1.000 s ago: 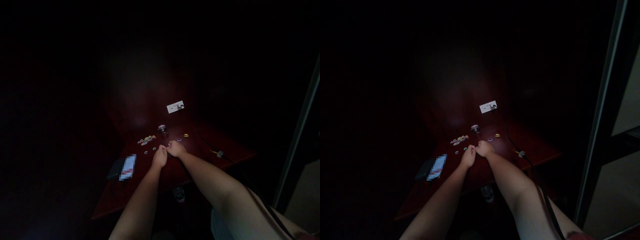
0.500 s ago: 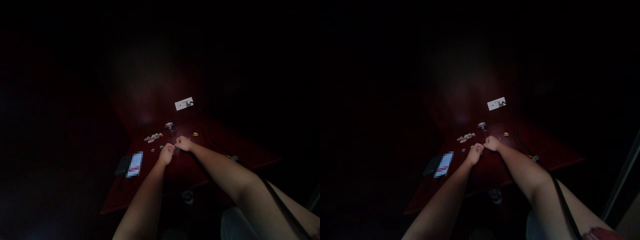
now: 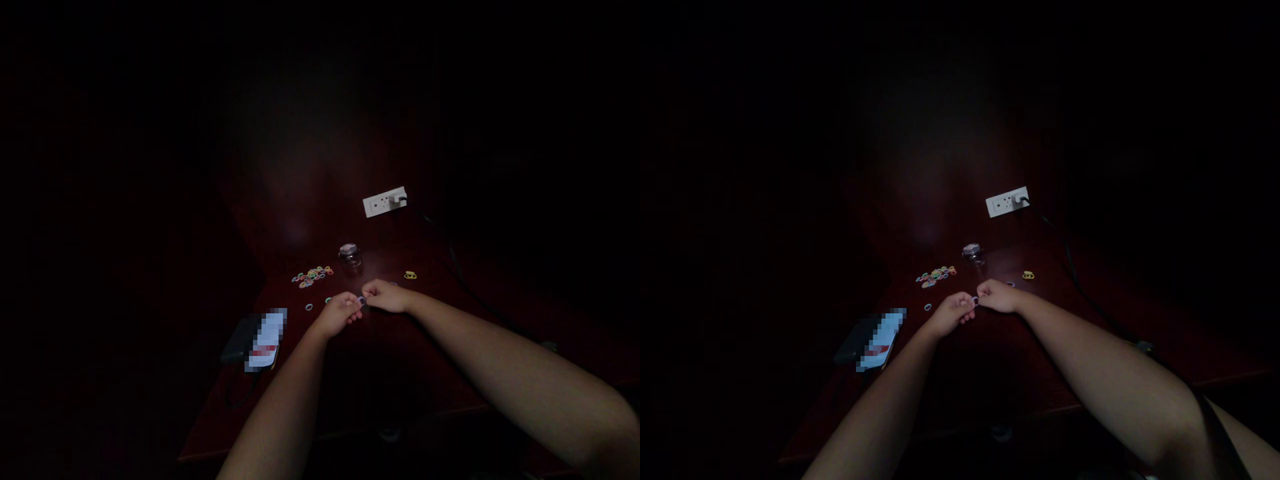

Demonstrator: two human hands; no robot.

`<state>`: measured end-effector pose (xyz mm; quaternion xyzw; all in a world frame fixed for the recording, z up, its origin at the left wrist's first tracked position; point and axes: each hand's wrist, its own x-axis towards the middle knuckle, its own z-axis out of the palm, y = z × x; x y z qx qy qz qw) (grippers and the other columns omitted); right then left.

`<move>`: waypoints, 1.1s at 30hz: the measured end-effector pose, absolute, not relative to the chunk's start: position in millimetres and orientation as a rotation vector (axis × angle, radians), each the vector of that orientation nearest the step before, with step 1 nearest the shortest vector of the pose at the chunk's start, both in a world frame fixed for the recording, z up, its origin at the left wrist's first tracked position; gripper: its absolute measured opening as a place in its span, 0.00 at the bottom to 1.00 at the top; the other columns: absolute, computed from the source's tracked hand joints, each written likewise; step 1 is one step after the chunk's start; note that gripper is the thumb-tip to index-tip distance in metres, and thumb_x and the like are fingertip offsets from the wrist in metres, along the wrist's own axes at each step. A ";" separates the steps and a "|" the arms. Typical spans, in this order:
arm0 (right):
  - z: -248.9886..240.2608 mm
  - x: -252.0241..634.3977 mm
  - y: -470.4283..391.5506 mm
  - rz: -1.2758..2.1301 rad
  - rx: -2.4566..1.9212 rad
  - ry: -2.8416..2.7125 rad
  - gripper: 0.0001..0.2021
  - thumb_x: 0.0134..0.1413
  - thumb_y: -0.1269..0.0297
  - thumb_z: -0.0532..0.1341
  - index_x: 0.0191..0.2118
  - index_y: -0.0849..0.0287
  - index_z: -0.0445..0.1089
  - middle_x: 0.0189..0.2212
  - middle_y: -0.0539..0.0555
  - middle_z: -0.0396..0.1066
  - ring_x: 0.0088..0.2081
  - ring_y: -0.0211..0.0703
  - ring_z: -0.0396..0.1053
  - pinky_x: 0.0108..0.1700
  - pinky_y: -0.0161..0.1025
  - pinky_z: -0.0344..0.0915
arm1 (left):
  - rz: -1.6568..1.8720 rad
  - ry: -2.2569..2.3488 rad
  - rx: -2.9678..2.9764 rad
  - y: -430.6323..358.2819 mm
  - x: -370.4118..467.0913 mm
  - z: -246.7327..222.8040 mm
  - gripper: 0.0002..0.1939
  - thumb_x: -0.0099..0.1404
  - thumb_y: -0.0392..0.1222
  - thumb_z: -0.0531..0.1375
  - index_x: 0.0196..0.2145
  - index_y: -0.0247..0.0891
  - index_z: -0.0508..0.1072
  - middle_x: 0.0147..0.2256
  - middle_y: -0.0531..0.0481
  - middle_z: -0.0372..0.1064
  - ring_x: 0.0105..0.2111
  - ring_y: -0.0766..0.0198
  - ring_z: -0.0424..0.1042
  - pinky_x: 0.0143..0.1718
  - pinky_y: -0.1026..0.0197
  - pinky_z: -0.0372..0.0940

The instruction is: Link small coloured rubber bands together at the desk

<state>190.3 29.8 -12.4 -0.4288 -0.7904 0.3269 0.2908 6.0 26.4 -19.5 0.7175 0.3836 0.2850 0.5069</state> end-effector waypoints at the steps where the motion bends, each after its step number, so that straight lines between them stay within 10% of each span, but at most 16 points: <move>1: -12.2 190.9 28.0 0.923 -1.122 -2.105 0.08 0.45 0.61 0.55 0.23 0.60 0.59 0.14 0.42 0.55 0.16 0.29 0.52 0.20 0.29 0.49 | 0.700 0.916 1.720 25.7 5.6 -19.9 0.18 0.54 0.53 0.59 0.31 0.34 0.64 0.22 0.53 0.65 0.19 0.73 0.60 0.22 0.68 0.52; 33: -14.1 200.6 26.3 1.372 -0.981 -1.946 0.06 0.46 0.66 0.59 0.28 0.63 0.64 0.20 0.47 0.67 0.20 0.30 0.64 0.22 0.29 0.60 | 0.654 0.920 1.780 22.6 3.3 -19.4 0.11 0.58 0.44 0.58 0.31 0.33 0.64 0.28 0.50 0.68 0.24 0.73 0.64 0.25 0.69 0.58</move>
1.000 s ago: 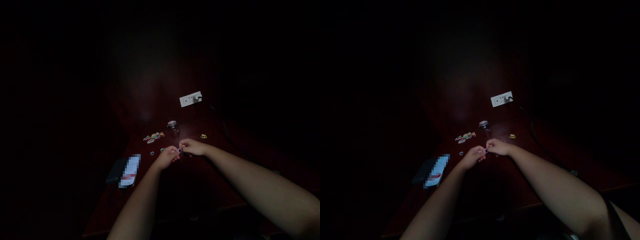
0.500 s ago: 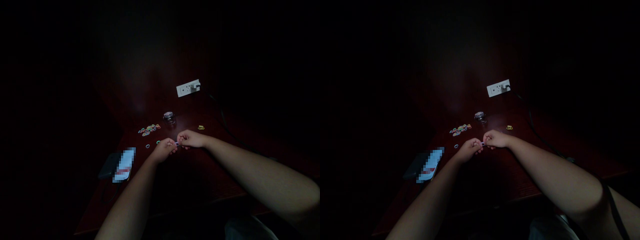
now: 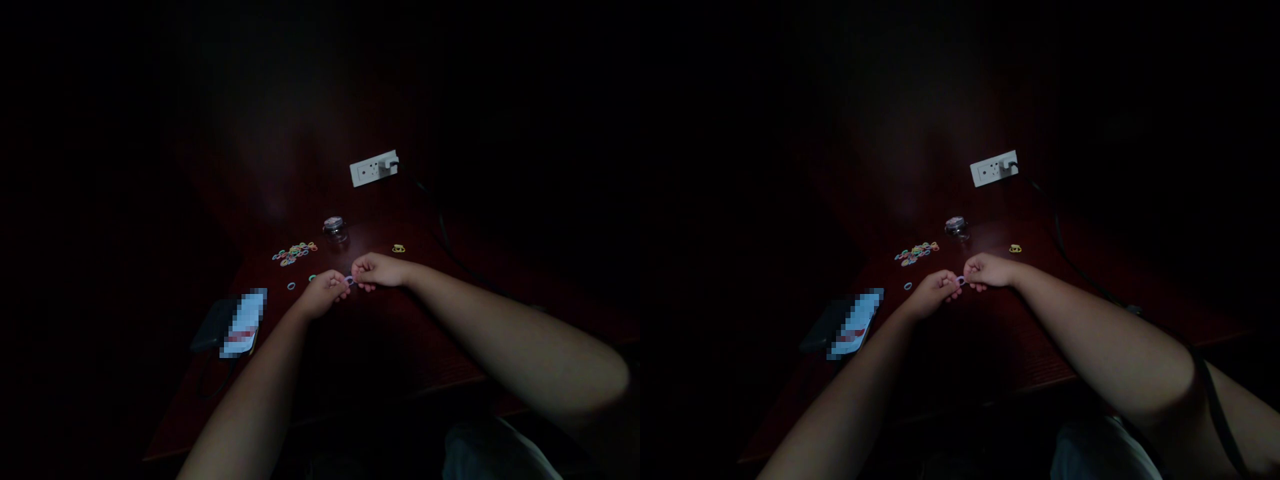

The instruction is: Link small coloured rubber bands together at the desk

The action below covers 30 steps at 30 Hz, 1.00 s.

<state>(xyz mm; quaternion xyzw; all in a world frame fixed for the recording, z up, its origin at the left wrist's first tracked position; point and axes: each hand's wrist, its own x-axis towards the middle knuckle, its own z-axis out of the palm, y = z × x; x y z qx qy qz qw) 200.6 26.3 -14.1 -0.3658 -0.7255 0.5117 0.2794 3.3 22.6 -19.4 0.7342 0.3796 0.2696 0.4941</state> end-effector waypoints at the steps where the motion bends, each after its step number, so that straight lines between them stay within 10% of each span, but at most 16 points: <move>1: -14.1 200.8 26.7 1.380 -0.970 -1.939 0.07 0.47 0.65 0.59 0.28 0.63 0.63 0.19 0.47 0.67 0.19 0.31 0.64 0.22 0.29 0.60 | 0.651 0.922 1.779 22.5 3.4 -19.3 0.11 0.58 0.45 0.58 0.31 0.33 0.64 0.28 0.50 0.68 0.24 0.73 0.64 0.25 0.69 0.58; 30: -11.4 200.2 23.4 1.382 -1.019 -1.957 0.02 0.39 0.73 0.54 0.25 0.61 0.61 0.17 0.45 0.65 0.18 0.30 0.63 0.21 0.28 0.58 | 0.636 0.919 1.779 20.6 6.3 -15.7 0.09 0.57 0.42 0.59 0.31 0.33 0.65 0.26 0.51 0.67 0.23 0.73 0.64 0.23 0.69 0.58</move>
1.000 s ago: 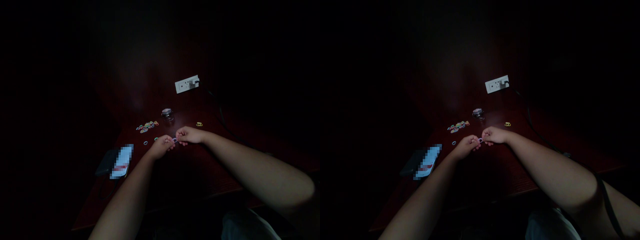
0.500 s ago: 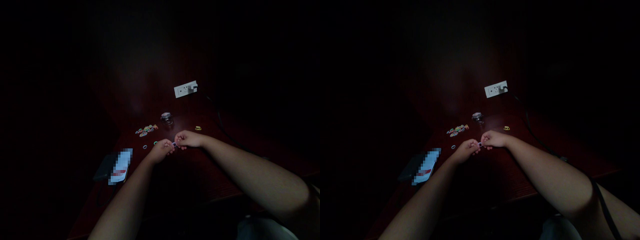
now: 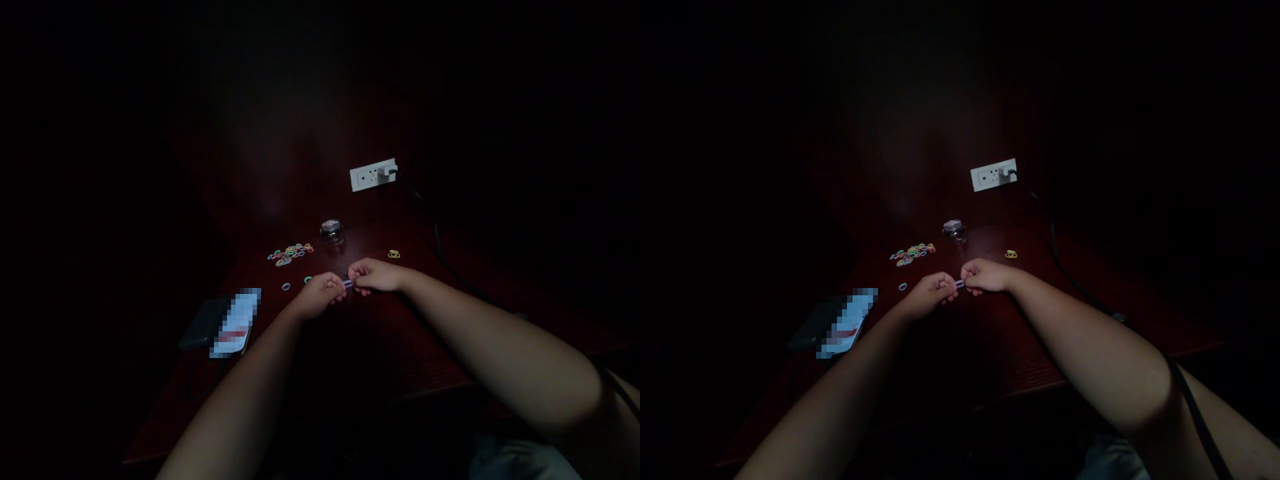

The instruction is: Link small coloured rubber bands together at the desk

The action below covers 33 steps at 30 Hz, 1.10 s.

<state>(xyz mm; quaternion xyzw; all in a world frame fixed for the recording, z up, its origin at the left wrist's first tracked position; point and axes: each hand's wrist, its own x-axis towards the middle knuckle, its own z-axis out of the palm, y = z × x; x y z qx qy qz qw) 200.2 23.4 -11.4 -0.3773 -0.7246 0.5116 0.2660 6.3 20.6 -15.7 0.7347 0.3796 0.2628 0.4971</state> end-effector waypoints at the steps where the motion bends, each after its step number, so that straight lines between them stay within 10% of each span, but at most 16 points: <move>1: -11.2 200.3 23.3 1.372 -1.027 -1.970 0.02 0.39 0.73 0.54 0.25 0.61 0.60 0.16 0.45 0.65 0.18 0.30 0.62 0.20 0.27 0.57 | 0.637 0.922 1.782 20.2 6.5 -15.5 0.09 0.57 0.42 0.59 0.30 0.33 0.65 0.26 0.51 0.67 0.23 0.73 0.64 0.23 0.69 0.57; 33: 0.4 194.6 8.6 1.070 -1.170 -2.204 0.03 0.44 0.68 0.54 0.24 0.60 0.58 0.15 0.44 0.61 0.18 0.29 0.56 0.20 0.28 0.49 | 0.623 0.844 1.792 20.1 11.6 -14.5 0.08 0.59 0.42 0.57 0.31 0.33 0.64 0.28 0.51 0.67 0.24 0.73 0.64 0.23 0.71 0.57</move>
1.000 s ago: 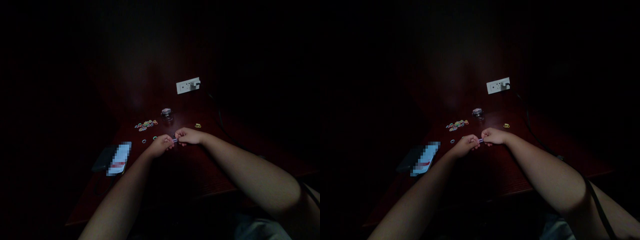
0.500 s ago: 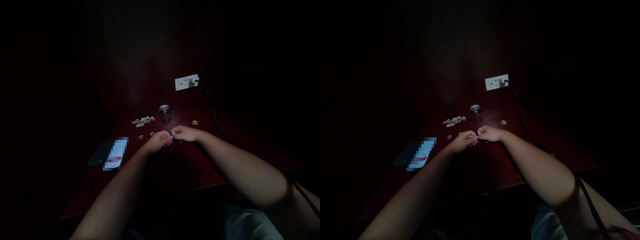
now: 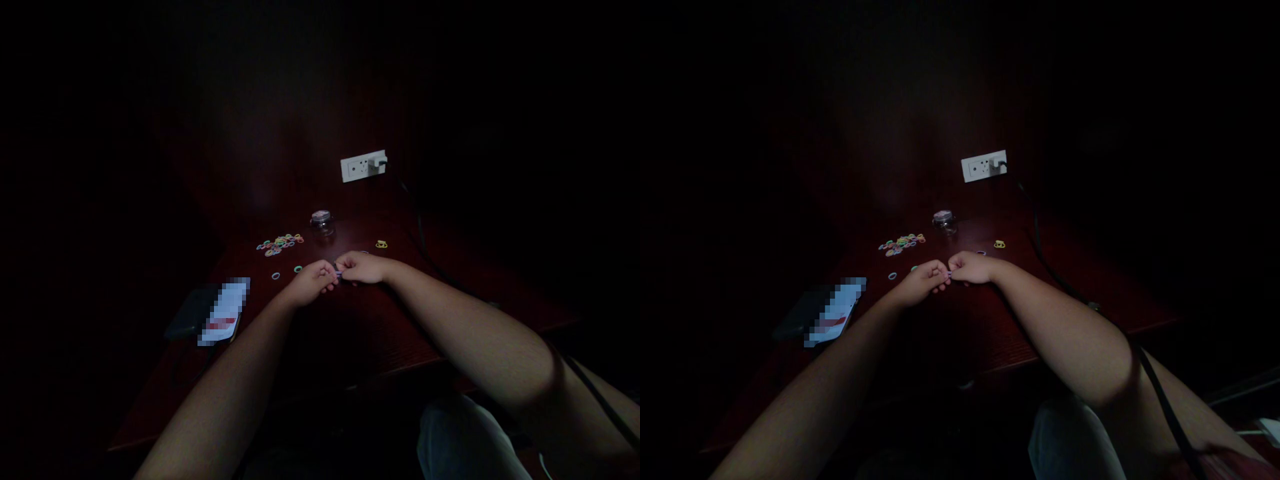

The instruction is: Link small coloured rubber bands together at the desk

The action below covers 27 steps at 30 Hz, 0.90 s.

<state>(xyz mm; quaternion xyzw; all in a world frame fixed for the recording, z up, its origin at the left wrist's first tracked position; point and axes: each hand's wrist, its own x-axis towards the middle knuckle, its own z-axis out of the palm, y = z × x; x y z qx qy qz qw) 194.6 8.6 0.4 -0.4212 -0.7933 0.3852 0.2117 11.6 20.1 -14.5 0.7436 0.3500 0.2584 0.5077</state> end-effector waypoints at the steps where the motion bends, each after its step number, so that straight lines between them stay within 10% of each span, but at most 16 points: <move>1: 0.4 195.0 9.1 1.084 -1.174 -2.205 0.03 0.44 0.68 0.54 0.24 0.60 0.58 0.15 0.45 0.61 0.18 0.30 0.57 0.20 0.28 0.49 | 0.620 0.843 1.788 20.0 11.6 -14.5 0.08 0.59 0.42 0.57 0.31 0.33 0.64 0.28 0.51 0.67 0.24 0.73 0.64 0.23 0.71 0.57; 27: -14.1 195.7 17.1 1.130 -0.839 -1.950 0.13 0.40 0.70 0.61 0.33 0.59 0.56 0.23 0.45 0.64 0.21 0.29 0.59 0.22 0.28 0.54 | 0.680 0.938 1.696 21.7 12.9 -15.3 0.08 0.61 0.41 0.56 0.32 0.33 0.64 0.28 0.50 0.68 0.24 0.74 0.66 0.23 0.71 0.58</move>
